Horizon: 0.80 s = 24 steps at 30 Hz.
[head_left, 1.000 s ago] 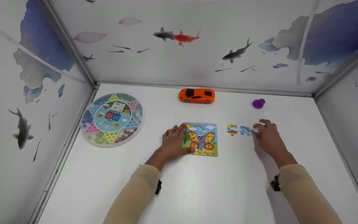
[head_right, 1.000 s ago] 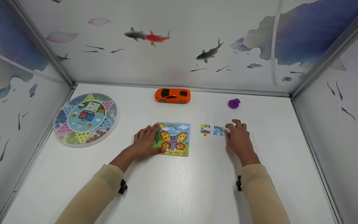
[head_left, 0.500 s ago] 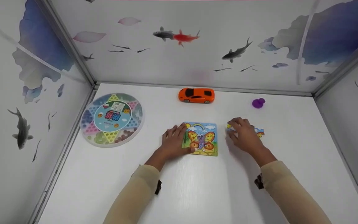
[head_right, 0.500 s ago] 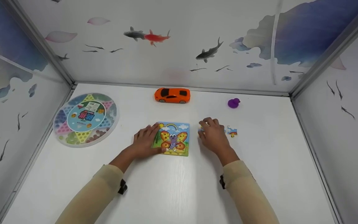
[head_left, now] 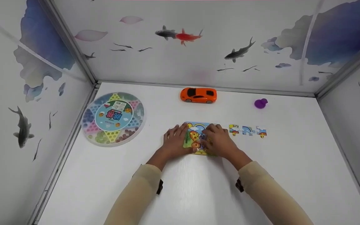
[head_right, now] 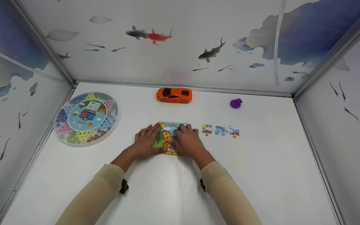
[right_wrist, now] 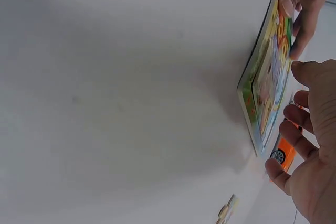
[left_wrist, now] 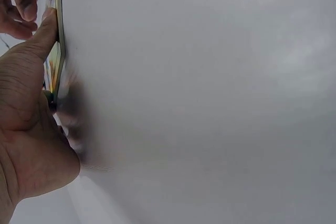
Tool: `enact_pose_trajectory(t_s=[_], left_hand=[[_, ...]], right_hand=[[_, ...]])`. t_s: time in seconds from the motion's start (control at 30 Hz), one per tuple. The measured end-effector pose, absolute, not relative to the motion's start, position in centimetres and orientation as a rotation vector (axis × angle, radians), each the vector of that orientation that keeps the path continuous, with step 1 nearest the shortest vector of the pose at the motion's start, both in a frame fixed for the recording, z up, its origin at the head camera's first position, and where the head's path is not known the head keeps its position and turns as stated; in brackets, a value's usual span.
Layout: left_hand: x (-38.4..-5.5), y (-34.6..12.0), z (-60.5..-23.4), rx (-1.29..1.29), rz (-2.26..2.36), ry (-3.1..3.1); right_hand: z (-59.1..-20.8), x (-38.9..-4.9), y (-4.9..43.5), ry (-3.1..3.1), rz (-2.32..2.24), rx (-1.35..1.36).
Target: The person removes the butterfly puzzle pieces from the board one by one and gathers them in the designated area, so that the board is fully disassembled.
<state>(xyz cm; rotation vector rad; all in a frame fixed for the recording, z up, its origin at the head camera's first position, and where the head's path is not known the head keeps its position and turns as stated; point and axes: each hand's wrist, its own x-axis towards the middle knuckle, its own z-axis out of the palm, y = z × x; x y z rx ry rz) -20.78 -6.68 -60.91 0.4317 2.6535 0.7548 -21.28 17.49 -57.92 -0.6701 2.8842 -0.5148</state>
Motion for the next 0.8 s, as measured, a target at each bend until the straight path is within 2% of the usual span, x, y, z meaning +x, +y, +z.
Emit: enact_pose_trajectory(t_s=[0.37,0.8], left_hand=[[-20.7,-6.7,-60.6,0.480,0.694,2.703],[-20.7,-6.5,-60.2,0.537,0.646,2.725]], right_hand=[[-59.4,-20.9,14.4,2.933,-0.401,-0.775],[-58.8,-21.4,12.4,2.899,-0.310,-0.707]])
